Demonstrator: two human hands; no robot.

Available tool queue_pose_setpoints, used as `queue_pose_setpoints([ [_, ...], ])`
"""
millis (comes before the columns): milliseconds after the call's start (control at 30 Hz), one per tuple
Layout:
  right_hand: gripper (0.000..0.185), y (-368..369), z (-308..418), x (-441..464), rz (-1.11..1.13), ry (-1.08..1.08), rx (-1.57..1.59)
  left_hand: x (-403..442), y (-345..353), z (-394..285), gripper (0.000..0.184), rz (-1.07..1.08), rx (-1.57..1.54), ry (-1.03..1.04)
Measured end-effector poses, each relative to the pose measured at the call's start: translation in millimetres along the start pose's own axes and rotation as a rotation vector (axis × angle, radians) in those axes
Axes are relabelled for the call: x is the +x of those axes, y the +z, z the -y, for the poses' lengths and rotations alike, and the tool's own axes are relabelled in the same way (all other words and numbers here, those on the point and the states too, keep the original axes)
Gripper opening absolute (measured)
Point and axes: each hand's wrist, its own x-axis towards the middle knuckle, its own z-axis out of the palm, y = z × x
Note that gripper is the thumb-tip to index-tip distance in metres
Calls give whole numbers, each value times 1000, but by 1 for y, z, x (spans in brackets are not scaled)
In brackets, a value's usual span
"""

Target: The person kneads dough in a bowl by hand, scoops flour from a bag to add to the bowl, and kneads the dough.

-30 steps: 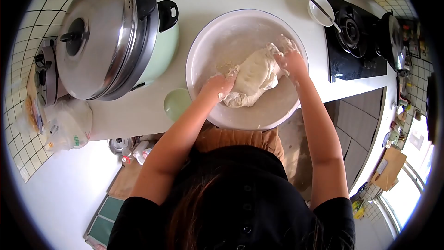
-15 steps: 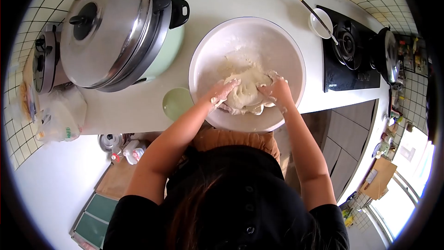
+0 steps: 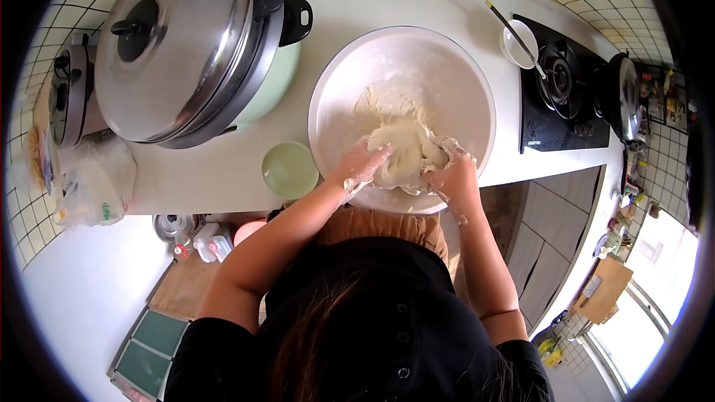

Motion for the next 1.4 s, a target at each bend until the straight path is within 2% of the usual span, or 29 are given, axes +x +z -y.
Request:
queue_pose_setpoints([
  [33,53,-2,2,-2,14,35,13,-2,1,-1,58,4,17,17],
  [233,51,-10,5,-10,-44,-82,5,-20,8,-15,55,26,18,37],
  [533,48,-20,20,-24,-65,-72,-55,-36,16,-26,49,79,-56,58],
  [767,45,-30,25,-28,-65,-41,33,-27,20,-19,45,164,-132,89],
  [1033,39,-42,34,-27,-174,-87,36,-46,29,-61,40,125,95,107],
  [1167,40,-51,39,-23,-157,-114,9,-43,31,-73,38,118,183,105],
  [1400,37,-65,47,-15,-212,-192,-58,-42,37,-98,37,212,149,239],
])
